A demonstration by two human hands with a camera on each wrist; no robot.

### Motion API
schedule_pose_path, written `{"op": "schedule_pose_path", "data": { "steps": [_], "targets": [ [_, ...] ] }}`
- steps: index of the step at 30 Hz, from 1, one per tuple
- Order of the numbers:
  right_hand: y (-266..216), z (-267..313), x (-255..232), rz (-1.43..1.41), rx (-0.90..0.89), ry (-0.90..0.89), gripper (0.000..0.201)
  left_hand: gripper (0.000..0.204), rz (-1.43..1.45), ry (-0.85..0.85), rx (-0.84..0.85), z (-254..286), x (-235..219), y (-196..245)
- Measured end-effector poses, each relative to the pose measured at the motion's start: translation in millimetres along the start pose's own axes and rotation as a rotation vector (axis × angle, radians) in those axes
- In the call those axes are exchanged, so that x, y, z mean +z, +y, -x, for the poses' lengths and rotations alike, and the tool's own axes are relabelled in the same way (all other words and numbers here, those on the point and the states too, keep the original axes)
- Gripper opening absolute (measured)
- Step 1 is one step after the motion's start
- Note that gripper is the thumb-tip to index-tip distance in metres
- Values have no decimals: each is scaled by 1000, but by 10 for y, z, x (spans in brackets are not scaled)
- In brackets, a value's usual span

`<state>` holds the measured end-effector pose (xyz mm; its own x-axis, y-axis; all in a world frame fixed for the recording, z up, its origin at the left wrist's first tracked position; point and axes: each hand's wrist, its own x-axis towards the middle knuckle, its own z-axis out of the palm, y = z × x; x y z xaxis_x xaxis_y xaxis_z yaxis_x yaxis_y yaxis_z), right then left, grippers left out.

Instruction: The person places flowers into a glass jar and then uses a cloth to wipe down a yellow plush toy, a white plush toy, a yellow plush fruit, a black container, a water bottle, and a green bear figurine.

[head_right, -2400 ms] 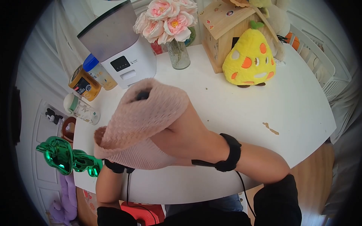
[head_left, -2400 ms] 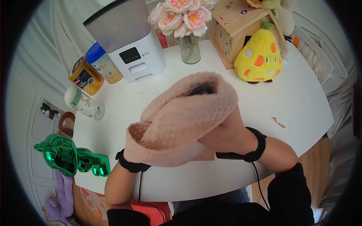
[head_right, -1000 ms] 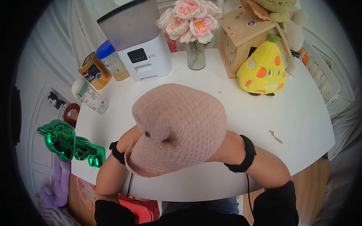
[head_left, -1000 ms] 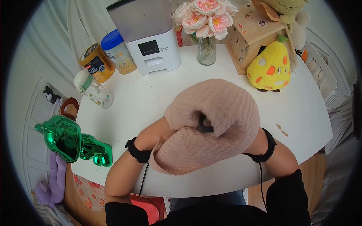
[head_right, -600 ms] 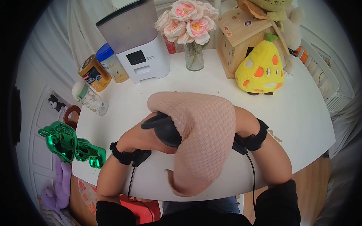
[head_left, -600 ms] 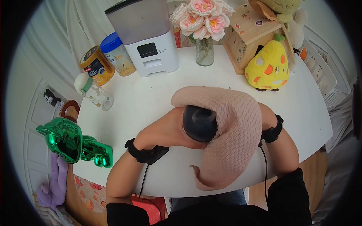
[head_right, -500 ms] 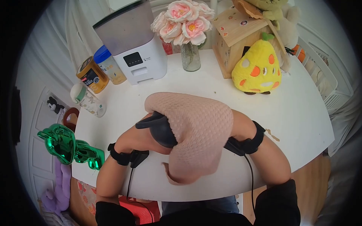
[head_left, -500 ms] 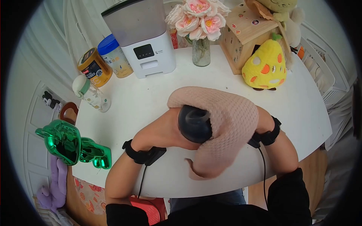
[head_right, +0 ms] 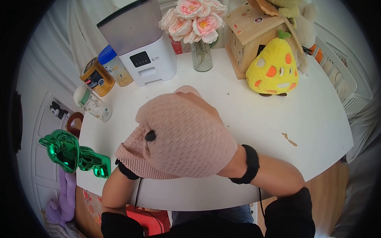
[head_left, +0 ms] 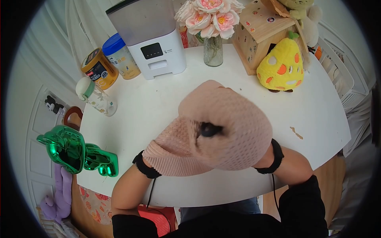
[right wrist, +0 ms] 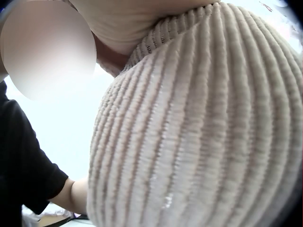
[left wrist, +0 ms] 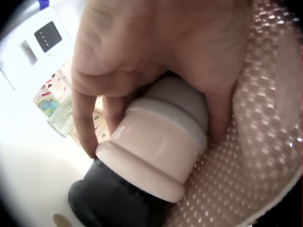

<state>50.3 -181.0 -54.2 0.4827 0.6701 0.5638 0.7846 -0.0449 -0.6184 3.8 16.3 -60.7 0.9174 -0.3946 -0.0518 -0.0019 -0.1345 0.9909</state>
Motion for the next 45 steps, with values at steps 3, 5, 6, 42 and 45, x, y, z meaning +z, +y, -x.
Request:
{"op": "schedule_pose_path", "data": {
  "steps": [3, 5, 6, 42, 45],
  "targets": [
    [152, -10, 86, -107, -79, 111, 58, 73, -24, 8, -63, -1, 70, 232],
    [325, -18, 43, -212, -34, 26, 57, 77, -38, 4, -102, -24, 117, 336],
    [410, -24, 3, -263, -11, -14, 57, 79, -47, 0, -120, -39, 131, 357],
    [42, -149, -65, 60, -5, 196, 50, 64, -38, 162, 12, -194, 120, -140],
    [209, -156, 32, -372, -70, 281, 49, 64, -96, 122, 53, -121, 86, -105]
  ]
}}
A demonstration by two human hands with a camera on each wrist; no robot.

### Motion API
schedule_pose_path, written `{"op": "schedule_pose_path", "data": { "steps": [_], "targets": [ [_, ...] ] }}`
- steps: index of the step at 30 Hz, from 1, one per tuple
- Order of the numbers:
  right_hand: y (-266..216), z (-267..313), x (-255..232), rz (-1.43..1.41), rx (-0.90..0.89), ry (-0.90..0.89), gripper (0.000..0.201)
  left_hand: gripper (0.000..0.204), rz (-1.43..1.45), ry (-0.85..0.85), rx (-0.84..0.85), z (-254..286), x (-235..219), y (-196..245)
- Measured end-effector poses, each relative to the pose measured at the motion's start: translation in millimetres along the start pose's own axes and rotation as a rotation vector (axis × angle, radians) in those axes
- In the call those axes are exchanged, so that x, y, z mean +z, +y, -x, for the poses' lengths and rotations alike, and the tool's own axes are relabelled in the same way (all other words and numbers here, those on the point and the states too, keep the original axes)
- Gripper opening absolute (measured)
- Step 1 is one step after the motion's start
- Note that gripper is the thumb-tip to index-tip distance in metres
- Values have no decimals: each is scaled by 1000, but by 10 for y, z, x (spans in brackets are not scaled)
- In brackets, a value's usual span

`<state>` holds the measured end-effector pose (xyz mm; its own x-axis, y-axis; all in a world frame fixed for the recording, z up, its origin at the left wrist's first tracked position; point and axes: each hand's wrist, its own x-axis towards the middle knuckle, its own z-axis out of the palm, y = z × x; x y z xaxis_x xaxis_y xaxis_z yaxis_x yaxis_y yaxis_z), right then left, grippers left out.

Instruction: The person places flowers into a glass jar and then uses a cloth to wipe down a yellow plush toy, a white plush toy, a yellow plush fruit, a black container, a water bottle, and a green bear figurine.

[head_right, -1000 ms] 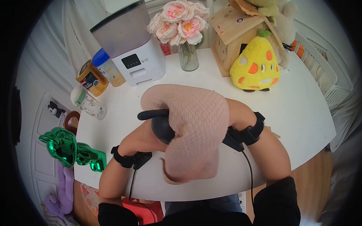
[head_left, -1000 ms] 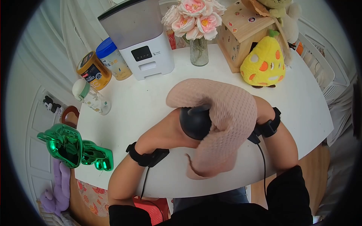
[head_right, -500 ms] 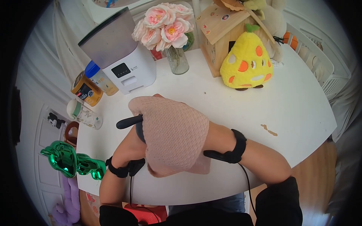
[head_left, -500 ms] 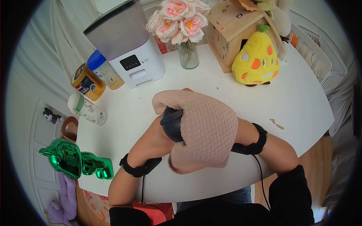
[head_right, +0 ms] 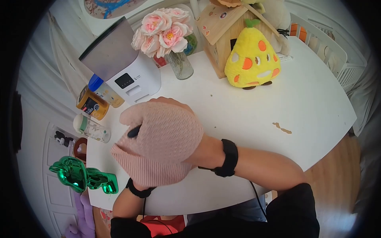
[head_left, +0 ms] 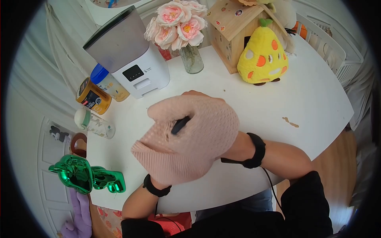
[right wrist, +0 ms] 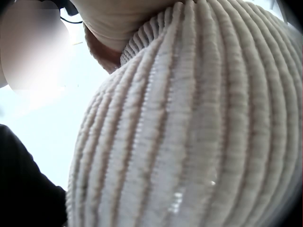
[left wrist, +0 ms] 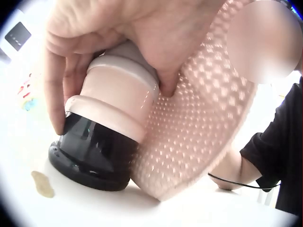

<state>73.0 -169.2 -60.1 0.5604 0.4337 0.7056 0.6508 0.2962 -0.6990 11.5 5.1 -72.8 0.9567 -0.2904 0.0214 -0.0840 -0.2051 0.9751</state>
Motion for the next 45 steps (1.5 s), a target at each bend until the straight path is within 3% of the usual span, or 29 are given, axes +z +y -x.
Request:
{"op": "schedule_pose_path", "data": {
  "steps": [3, 11, 12, 14, 15, 16, 17, 18, 19, 21, 24, 26, 27, 28, 29, 30, 31, 32, 33, 34, 36, 41, 42, 44, 45],
  "targets": [
    [235, 177, 78, -202, 47, 25, 46, 64, -56, -33, 65, 32, -81, 68],
    [149, 106, -204, -74, 73, -170, 50, 63, -125, -70, 200, 60, -211, -63],
    [129, 94, -222, -64, 85, -206, 50, 63, -110, -55, 193, 63, -204, -18],
    [73, 40, -234, -47, 103, -279, 51, 70, -427, -179, 94, 38, -196, 196],
    [29, 9, -230, -38, 107, -312, 52, 70, -418, -166, 87, 31, -169, 214],
    [-70, -38, -224, -43, 110, -325, 52, 73, -333, -117, 147, 13, -127, 229],
    [-210, -90, -216, 161, 116, -365, 59, 77, -250, -72, 210, -1, -89, 232],
    [-291, -109, -202, 366, 121, -397, 66, 77, -247, -69, 208, -8, -59, 213],
    [-313, -91, -170, 365, 124, -396, 66, 79, -221, -18, 125, -9, -28, 184],
    [-353, -53, -114, 251, 350, -243, 60, 80, -200, 22, 43, 45, 88, 194],
    [-244, 17, -113, 154, 302, -179, 57, 80, 9, 141, 111, 228, 312, 189],
    [-136, 66, -75, 14, 316, -126, 60, 90, 547, 4, -165, 247, 362, -50],
    [-65, 90, -52, -124, 323, -73, 62, 90, 549, 11, -161, 247, 365, -191],
    [86, 194, -74, -123, 317, -82, 62, 88, 141, -55, 1, 226, 360, -335],
    [282, 349, -148, 237, 180, -246, 66, 86, -274, -117, 163, 200, 352, -384],
    [324, 367, -199, 600, 34, -400, 71, 86, -279, -111, 174, 138, 388, -265],
    [340, 372, -262, 607, 26, -398, 71, 77, -575, 15, 271, 48, 459, -93],
    [302, 321, -311, 708, -71, -280, 73, 67, -866, 142, 364, -11, 495, 40],
    [291, 290, -351, 804, -163, -159, 74, 67, -866, 137, 366, -19, 481, 97],
    [319, 264, -388, 804, -156, -158, 74, 67, -718, 104, 293, -2, 454, 133],
    [388, 208, -445, 19, 144, -202, 68, 67, -419, 44, 142, 67, 349, 171],
    [386, 133, -450, -5, 127, -271, 60, 66, 314, -74, -204, 132, 53, 291],
    [353, 241, -555, 3, 138, -277, 60, 66, 317, -70, -210, 87, 51, 318],
    [191, 513, -921, 15, 158, -291, 60, 66, -345, -20, 119, -15, 93, 352],
    [263, 480, -594, 22, 166, -299, 59, 66, -278, 11, 15, -8, 108, 331]
  ]
}}
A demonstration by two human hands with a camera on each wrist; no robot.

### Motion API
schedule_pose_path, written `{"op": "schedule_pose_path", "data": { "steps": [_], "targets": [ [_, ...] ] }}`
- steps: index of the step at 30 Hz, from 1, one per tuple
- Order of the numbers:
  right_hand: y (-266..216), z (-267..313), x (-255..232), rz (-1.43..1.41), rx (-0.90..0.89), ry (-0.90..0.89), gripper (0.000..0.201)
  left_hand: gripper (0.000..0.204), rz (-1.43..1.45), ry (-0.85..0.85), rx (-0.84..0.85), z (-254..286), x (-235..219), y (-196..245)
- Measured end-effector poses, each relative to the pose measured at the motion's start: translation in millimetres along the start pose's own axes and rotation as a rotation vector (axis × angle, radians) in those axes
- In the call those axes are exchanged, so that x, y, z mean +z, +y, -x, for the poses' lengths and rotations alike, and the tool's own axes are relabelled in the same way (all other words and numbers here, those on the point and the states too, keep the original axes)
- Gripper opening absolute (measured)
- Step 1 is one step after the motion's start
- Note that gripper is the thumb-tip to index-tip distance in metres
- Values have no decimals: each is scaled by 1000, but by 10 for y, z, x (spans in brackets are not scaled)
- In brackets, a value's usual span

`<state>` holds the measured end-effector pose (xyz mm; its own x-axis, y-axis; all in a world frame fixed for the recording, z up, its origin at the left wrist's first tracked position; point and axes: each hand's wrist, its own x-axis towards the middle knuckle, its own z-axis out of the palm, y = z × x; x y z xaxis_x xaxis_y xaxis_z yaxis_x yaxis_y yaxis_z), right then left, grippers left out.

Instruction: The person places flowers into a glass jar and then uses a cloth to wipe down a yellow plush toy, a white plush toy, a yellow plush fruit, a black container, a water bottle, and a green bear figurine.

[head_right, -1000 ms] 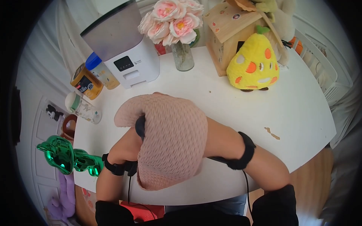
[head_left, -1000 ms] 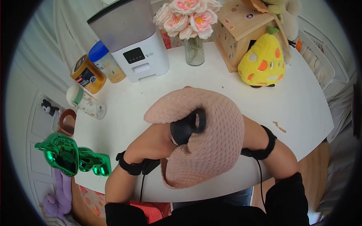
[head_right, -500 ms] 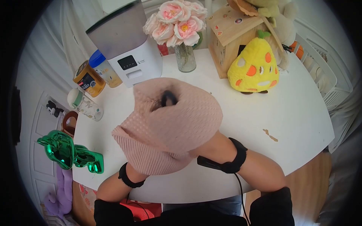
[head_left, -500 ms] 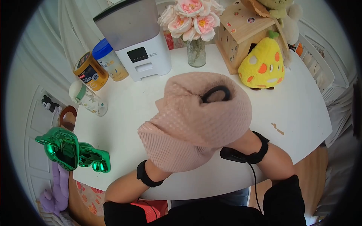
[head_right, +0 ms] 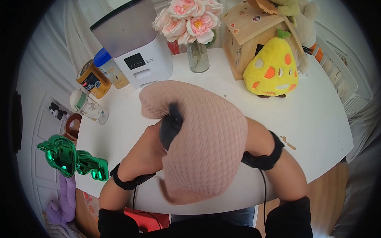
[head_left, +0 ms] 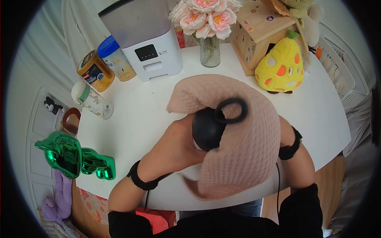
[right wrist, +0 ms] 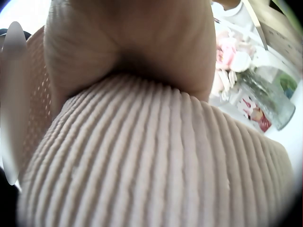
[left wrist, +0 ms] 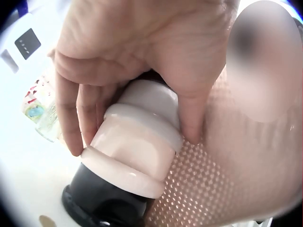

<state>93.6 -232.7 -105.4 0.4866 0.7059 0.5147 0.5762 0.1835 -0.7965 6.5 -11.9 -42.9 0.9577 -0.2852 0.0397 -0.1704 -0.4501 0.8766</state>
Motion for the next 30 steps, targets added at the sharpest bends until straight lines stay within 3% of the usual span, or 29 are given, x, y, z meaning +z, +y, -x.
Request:
{"op": "schedule_pose_path", "data": {
  "steps": [3, 6, 7, 10, 12, 13, 15, 16, 21, 25, 28, 30],
  "targets": [
    [-37, 243, -330, 35, 24, -20, 58, 56, -24, 116, 105, 7, 63, -31],
    [-138, 69, -6, 78, 52, -33, 58, 55, -51, 73, 64, 9, 44, -73],
    [-138, 265, -289, 90, 61, -37, 57, 55, -51, 74, 63, 10, 36, -70],
    [-214, 253, -163, 126, 84, -51, 57, 63, -115, 10, 11, 5, 20, -89],
    [-246, 42, 10, 150, 102, -56, 56, 61, -113, 83, 219, -9, 43, -172],
    [-269, -35, 92, 163, 110, -58, 56, 61, -114, 81, 220, -19, 33, -166],
    [-314, -156, 206, 190, 126, -61, 55, 61, -160, 83, 447, -50, -3, -140],
    [-338, -197, 233, 204, 133, -63, 55, 61, -161, 82, 449, -52, -4, -131],
    [-482, -101, 326, 267, 165, -79, 54, 62, 584, -132, 58, 35, 40, -118],
    [-566, -108, 375, 317, 206, -101, 53, 65, 374, -118, -134, 168, -19, -321],
    [-561, -431, 344, 354, 230, -109, 52, 59, 331, -69, 20, 60, -18, -199],
    [-618, -305, 231, 384, 245, -109, 51, 55, -96, -17, 101, 12, -23, -175]
  ]
}}
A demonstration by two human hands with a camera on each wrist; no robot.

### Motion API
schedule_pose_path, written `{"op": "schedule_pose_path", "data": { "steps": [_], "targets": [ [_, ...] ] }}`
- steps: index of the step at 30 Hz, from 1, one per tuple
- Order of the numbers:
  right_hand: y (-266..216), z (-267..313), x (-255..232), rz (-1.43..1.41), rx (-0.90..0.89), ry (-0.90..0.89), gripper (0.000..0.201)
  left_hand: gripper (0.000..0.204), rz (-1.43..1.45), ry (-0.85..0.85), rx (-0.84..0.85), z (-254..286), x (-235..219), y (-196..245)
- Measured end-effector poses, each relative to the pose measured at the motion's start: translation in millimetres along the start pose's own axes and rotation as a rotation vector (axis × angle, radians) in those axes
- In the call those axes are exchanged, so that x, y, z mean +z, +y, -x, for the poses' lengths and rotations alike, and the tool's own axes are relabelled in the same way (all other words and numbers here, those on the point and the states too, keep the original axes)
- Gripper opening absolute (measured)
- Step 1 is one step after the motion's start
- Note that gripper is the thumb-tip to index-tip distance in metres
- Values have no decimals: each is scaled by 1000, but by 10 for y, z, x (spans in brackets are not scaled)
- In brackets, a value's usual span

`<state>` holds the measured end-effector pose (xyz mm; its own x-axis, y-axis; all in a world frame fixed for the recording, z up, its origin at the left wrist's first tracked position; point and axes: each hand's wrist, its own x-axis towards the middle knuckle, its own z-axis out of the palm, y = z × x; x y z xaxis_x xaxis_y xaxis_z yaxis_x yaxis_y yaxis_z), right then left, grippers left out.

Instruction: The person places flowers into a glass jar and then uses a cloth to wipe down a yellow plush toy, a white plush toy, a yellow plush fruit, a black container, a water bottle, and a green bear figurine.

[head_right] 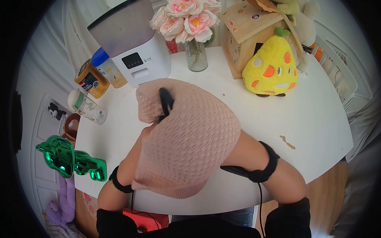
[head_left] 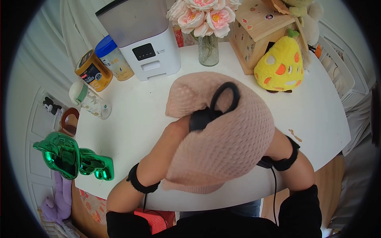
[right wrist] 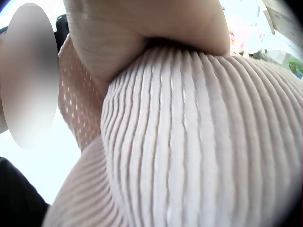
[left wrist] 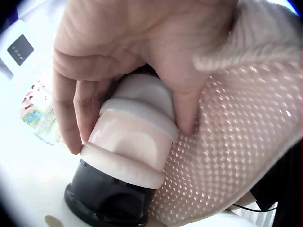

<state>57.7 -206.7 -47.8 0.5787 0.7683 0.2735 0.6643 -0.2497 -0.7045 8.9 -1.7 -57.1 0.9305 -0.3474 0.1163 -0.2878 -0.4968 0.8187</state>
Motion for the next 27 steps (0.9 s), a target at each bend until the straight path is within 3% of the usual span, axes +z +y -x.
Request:
{"op": "schedule_pose_path", "data": {
  "steps": [4, 6, 13, 14, 15, 16, 17, 26, 27],
  "targets": [
    [40, 124, -178, 47, 36, -7, 50, 66, -15, 52, -67, -19, 94, 98],
    [21, 124, -209, 69, 59, -13, 50, 68, -73, 131, 24, -42, 128, 95],
    [-142, 21, -225, 154, 124, -36, 48, 64, -53, 91, 25, -14, 72, 71],
    [-125, 9, -198, 151, 126, -33, 48, 63, 102, 97, -108, -2, 70, 69],
    [-99, -16, -154, -53, 220, -49, 54, 63, 257, 103, -241, 1, 67, 69],
    [-87, -37, -127, -258, 313, -65, 60, 63, 255, 100, -241, -3, 64, 68],
    [-94, -57, -127, -259, 313, -62, 60, 63, 232, 97, -219, -6, 61, 65],
    [-146, -298, -192, -152, 65, 243, 41, 59, 51, 98, -27, 20, 62, -43],
    [-11, -297, -37, -96, -116, 256, 41, 58, 28, 97, -5, 20, 63, -56]
  ]
}}
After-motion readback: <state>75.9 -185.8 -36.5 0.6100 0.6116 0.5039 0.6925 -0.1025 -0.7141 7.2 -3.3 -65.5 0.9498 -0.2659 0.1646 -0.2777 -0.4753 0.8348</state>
